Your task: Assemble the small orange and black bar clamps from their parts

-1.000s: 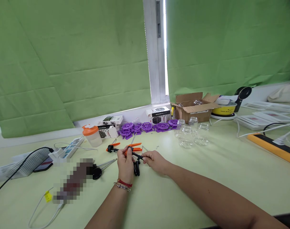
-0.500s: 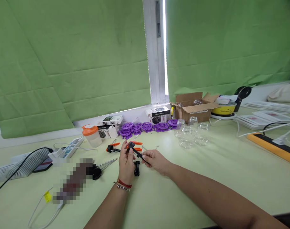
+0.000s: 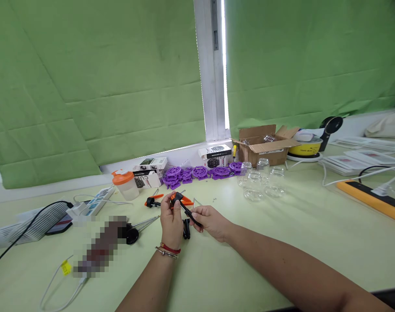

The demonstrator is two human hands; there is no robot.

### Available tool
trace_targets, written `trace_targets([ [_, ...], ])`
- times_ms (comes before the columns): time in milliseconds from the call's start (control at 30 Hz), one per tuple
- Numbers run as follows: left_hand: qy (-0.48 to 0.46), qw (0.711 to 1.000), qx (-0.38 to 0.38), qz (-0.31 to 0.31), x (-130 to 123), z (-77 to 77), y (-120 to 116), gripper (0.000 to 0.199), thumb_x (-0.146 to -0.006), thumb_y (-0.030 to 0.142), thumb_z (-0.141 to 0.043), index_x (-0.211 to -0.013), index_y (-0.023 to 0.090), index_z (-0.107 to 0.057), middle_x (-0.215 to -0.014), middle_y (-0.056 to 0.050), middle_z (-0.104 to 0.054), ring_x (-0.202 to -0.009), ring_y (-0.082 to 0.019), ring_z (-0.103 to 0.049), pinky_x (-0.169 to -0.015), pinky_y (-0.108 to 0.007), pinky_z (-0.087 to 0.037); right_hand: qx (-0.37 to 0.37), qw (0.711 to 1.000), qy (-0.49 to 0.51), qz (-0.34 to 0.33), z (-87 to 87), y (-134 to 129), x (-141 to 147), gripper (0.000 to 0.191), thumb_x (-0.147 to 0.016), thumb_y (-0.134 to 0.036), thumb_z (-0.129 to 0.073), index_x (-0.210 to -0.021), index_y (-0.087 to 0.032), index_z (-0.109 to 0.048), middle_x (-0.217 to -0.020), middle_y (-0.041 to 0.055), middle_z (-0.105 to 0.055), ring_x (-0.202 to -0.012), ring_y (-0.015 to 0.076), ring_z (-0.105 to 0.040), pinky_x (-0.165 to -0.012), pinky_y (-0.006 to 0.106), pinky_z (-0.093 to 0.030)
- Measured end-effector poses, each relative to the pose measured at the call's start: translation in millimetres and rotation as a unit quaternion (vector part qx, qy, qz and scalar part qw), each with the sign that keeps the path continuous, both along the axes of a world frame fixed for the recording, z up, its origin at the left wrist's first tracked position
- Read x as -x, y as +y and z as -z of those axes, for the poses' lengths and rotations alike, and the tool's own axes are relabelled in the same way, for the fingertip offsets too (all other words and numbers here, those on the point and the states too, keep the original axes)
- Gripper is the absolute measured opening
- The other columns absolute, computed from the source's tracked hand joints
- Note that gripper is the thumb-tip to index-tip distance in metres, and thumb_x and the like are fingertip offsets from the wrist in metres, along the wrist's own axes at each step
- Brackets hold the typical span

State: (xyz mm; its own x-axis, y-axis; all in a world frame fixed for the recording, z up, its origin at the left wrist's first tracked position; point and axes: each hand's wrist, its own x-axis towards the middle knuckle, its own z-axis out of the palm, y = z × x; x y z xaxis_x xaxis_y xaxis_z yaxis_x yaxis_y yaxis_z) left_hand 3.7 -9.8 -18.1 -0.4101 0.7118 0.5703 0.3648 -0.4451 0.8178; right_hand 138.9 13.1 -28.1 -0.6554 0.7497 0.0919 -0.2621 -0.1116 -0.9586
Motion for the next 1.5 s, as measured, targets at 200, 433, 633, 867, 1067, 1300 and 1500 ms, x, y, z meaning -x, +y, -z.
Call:
trace_targets([
  [200, -0.025, 0.999, 0.017, 0.027, 6, 0.2, 1, 0.032, -0.082, 0.037, -0.051, -0.11, 0.021, -0.049, -0.112, -0.007, -0.054, -0.104, -0.018, -0.052, -0.092, -0.034, -0.041, 0.008, 1.0, 0.008, -0.004, 7.9, 3, 1, 0.035, -0.072, -0.048, -0.062, -0.075, -0.013, -0.056, -0.064, -0.0015, -0.055, -0.045, 0.0049, -0.041, -0.047, 0.022, -0.028],
  [433, -0.007, 0.997, 0.004, 0.072, 4, -2.2, -1, 0.024, -0.085, 0.033, -0.048, -0.107, 0.024, -0.045, -0.131, -0.008, -0.042, -0.122, -0.019, -0.039, -0.102, -0.037, -0.031, 0.041, 0.998, 0.028, -0.035, 7.8, 4, -1, 0.032, -0.072, -0.044, -0.063, -0.075, -0.013, -0.056, -0.063, -0.0006, -0.056, -0.045, 0.0055, -0.042, -0.047, 0.022, -0.028],
  [633, 0.094, 0.994, 0.015, 0.053, 6, -5.4, -5, 0.046, -0.08, 0.034, -0.055, -0.122, 0.024, -0.04, -0.128, -0.009, -0.044, -0.12, -0.021, -0.041, -0.103, -0.041, -0.029, 0.105, 0.991, 0.048, -0.06, -1.9, 3, -6, 0.032, -0.069, -0.041, -0.068, -0.076, -0.012, -0.057, -0.06, -0.001, -0.055, -0.045, 0.0051, -0.041, -0.049, 0.022, -0.028],
  [867, 0.25, 0.968, -0.01, 0.029, 9, -3.5, -2, 0.096, -0.054, 0.044, -0.076, -0.134, 0.022, -0.027, -0.138, -0.015, -0.03, -0.13, -0.03, -0.027, -0.105, -0.049, -0.024, 0.138, 0.986, 0.077, -0.052, -5.0, 6, -8, 0.033, -0.068, -0.039, -0.07, -0.081, -0.011, -0.061, -0.047, -0.0063, -0.043, -0.042, 0.0045, -0.035, -0.047, 0.022, -0.024],
  [1067, 0.303, 0.953, 0.015, 0.021, 8, 0.9, 0, 0.12, -0.04, 0.049, -0.079, -0.138, 0.016, -0.019, -0.14, -0.02, -0.024, -0.13, -0.038, -0.022, -0.104, -0.056, -0.018, 0.098, 0.994, 0.04, -0.018, -4.1, 10, -10, 0.038, -0.069, -0.044, -0.067, -0.083, -0.009, -0.063, -0.055, -0.0018, -0.055, -0.041, 0.0042, -0.038, -0.045, 0.022, -0.026],
  [1300, 0.313, 0.949, 0.035, -0.018, 3, 6.6, 0, 0.118, -0.041, 0.044, -0.077, -0.137, 0.015, -0.016, -0.137, -0.02, -0.028, -0.127, -0.038, -0.025, -0.102, -0.056, -0.02, 0.075, 0.997, 0.009, -0.001, -8.9, 9, -12, 0.043, -0.066, -0.048, -0.067, -0.081, -0.008, -0.063, -0.054, -0.0016, -0.056, -0.038, 0.004, -0.037, -0.043, 0.022, -0.024],
  [1500, 0.297, 0.953, 0.05, -0.036, -3, 6.5, -2, 0.113, -0.042, 0.044, -0.076, -0.136, 0.017, -0.019, -0.133, -0.018, -0.033, -0.124, -0.039, -0.03, -0.1, -0.057, -0.021, 0.095, 0.995, 0.007, -0.011, -8.9, 10, -13, 0.039, -0.069, -0.045, -0.066, -0.082, -0.009, -0.063, -0.053, -0.0017, -0.056, -0.038, 0.0036, -0.036, -0.042, 0.022, -0.022],
])
